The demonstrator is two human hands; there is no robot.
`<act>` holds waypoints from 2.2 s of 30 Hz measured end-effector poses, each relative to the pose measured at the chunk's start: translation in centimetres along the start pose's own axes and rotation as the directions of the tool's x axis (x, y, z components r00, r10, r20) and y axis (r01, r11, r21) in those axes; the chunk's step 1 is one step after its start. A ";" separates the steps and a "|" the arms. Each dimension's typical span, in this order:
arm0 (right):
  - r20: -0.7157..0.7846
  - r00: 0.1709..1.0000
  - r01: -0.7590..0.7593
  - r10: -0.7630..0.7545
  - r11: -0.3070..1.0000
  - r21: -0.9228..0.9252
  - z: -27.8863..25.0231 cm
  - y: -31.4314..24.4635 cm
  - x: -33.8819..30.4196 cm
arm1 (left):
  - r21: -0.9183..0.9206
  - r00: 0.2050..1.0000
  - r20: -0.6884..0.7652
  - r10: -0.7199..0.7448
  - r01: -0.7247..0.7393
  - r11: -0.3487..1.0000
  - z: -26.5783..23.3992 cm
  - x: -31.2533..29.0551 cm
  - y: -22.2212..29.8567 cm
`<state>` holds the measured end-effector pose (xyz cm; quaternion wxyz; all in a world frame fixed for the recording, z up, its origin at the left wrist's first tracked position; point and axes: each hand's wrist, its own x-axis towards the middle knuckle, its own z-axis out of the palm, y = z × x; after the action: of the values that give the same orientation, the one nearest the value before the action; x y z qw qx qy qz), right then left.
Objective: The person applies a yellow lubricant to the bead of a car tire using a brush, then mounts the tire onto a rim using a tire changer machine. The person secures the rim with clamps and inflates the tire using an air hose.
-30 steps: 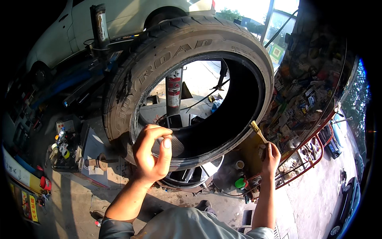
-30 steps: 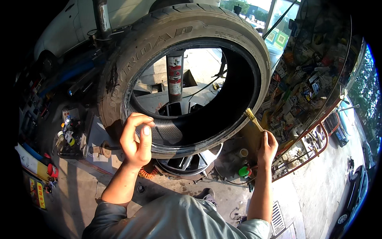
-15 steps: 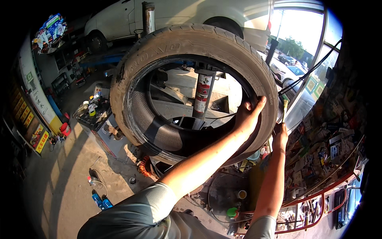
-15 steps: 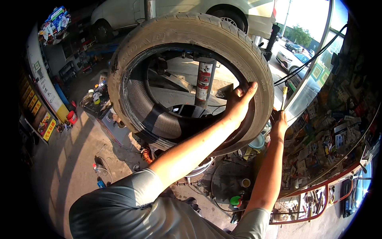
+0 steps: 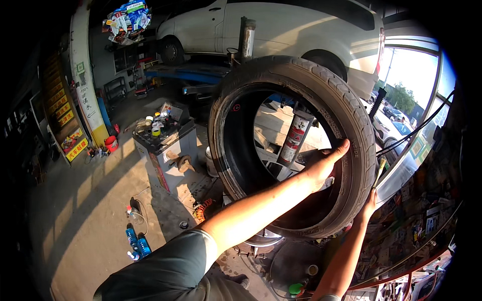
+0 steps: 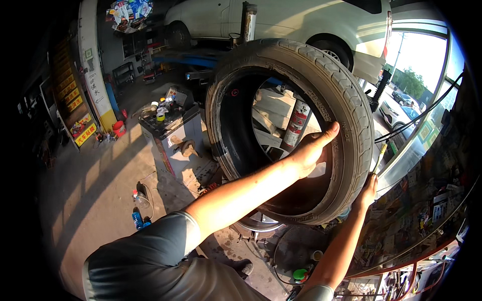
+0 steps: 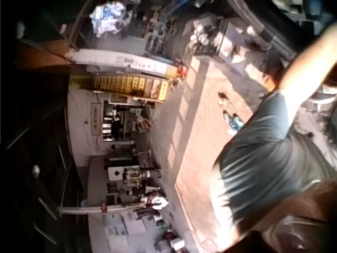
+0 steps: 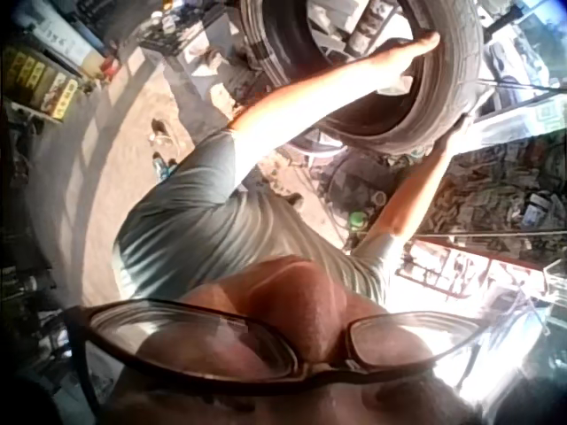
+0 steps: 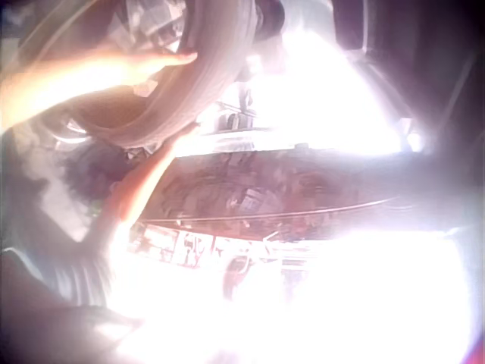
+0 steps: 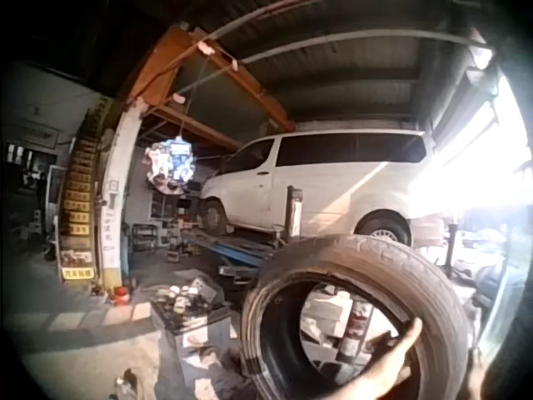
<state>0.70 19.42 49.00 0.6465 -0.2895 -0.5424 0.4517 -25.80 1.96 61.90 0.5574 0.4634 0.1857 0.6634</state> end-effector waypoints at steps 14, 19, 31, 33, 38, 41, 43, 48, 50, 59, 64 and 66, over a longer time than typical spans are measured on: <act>-0.201 0.950 0.279 -0.240 0.941 0.193 21.9 -14.4 -30.6 | 0.431 0.943 -0.327 0.059 0.093 0.898 -17.5 -12.4 24.7; -0.032 0.966 0.256 -0.255 0.939 0.229 25.6 -13.7 -33.4 | 0.969 0.837 0.087 0.541 -0.197 0.150 -8.3 -13.6 30.4; 0.336 0.714 0.700 -0.614 0.611 -0.370 17.2 -10.8 -12.2 | 0.965 0.942 0.260 0.214 -0.246 -0.088 -6.5 -7.0 25.0; 0.411 0.624 0.780 -0.664 0.553 -0.292 17.9 -11.1 -7.9 | 0.969 0.950 0.237 0.203 -0.217 -0.117 -6.1 -5.7 24.9; 0.315 0.658 0.752 -0.684 0.584 -0.306 17.7 -10.0 1.8 | 0.977 0.968 0.181 0.174 -0.157 -0.146 -4.8 -3.1 24.2; 0.131 0.808 0.571 -0.574 0.708 -0.416 15.6 -6.5 6.9 | 0.993 0.974 0.107 0.198 -0.093 -0.078 -4.4 -1.9 23.7; 0.027 0.846 0.492 -0.533 0.760 -0.425 14.0 -2.3 10.0 | 0.998 0.973 0.066 0.222 -0.061 -0.029 -4.1 -1.3 23.4; -0.141 0.920 0.252 -0.366 0.826 -0.504 10.2 6.4 11.9 | 1.000 0.960 0.005 0.278 -0.010 0.017 -4.0 0.4 22.3; -0.130 0.959 0.162 -0.253 0.862 -0.481 11.2 4.7 11.5 | 1.000 0.960 -0.007 0.281 0.001 0.021 -4.0 0.3 22.2; 0.304 0.708 0.699 -0.637 0.693 -0.178 19.0 -8.5 1.1 | 0.999 0.959 -0.005 0.282 -0.005 0.035 -4.3 0.6 22.2; 0.206 0.773 0.633 -0.601 0.706 -0.317 17.8 -6.3 4.0 | 0.999 0.959 0.028 0.280 -0.037 0.026 -4.4 0.0 22.3; 0.046 0.888 0.429 -0.459 0.786 -0.445 16.0 -2.7 7.8 | 0.999 0.960 0.053 0.276 -0.051 -0.013 -4.8 -0.2 22.6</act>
<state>-13.92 23.44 58.69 0.6684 -0.3077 -0.6621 0.1420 -42.57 -3.86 76.63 -0.0288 0.6833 0.5856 0.4351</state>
